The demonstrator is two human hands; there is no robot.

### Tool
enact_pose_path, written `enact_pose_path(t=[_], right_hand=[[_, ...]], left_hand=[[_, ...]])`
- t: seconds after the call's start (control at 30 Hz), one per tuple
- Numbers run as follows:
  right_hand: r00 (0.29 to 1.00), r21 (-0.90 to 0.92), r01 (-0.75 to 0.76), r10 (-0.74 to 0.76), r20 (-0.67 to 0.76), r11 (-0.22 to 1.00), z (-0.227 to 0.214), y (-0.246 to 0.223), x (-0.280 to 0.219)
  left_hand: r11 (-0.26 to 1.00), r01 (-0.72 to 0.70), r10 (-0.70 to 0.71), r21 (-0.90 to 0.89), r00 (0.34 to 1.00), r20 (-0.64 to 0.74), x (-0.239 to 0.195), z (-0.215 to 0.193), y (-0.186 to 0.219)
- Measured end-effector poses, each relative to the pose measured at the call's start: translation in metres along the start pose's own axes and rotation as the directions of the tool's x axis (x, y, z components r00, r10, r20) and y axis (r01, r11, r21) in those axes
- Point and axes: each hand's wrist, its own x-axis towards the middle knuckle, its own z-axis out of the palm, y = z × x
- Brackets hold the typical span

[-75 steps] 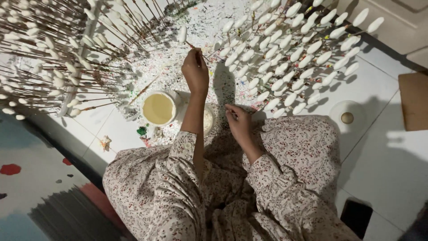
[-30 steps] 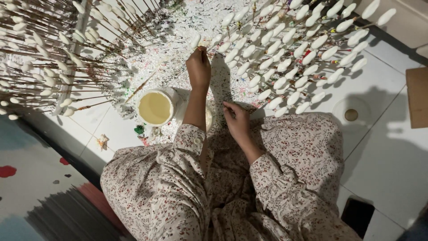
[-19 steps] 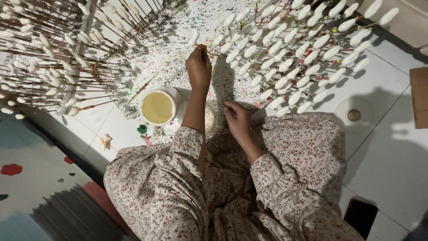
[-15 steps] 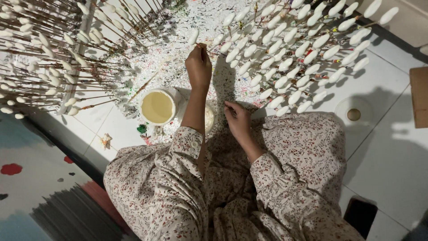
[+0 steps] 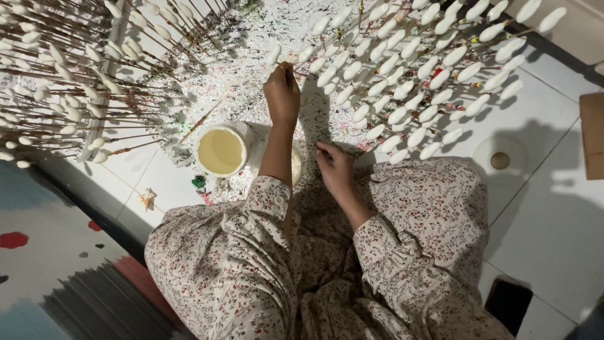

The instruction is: Coat the tips of sticks with liquid and powder to create fishing baits.

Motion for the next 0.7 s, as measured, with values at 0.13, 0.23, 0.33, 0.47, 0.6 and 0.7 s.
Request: enact_pose_path(t=[0.13,0.23,0.33,0.47,0.6,0.7], right_hand=[[1.000,-0.014,0.008,-0.008,-0.009,1.000,-0.001,-0.004,0.000],[1.000,0.004,0.000,0.000,0.002,1.000,-0.001,-0.002,-0.001],[1.000,-0.005,-0.002,0.002,0.009,1.000,0.000,0.002,0.000],[1.000,0.007,0.021,-0.021,-0.008,1.000,-0.001,-0.001,-0.001],[0.999,0.002,-0.036,0.036,0.036,0.999,0.001,0.001,-0.002],[1.000,-0.005,-0.010,0.010,0.010,1.000,0.004,0.006,-0.002]], left_hand=[[1.000,0.017,-0.016,-0.024,1.000,0.009,0.002,0.001,0.000],[0.999,-0.009,0.010,-0.034,1.000,0.006,0.003,0.005,-0.006],[1.000,-0.024,0.024,-0.018,1.000,0.016,0.002,0.009,-0.012],[0.999,-0.045,0.045,-0.013,0.999,0.024,0.002,0.010,-0.014],[1.000,0.022,-0.023,0.019,0.998,0.063,0.003,0.011,-0.011],[0.999,-0.041,0.041,0.001,0.999,0.029,0.000,0.013,-0.019]])
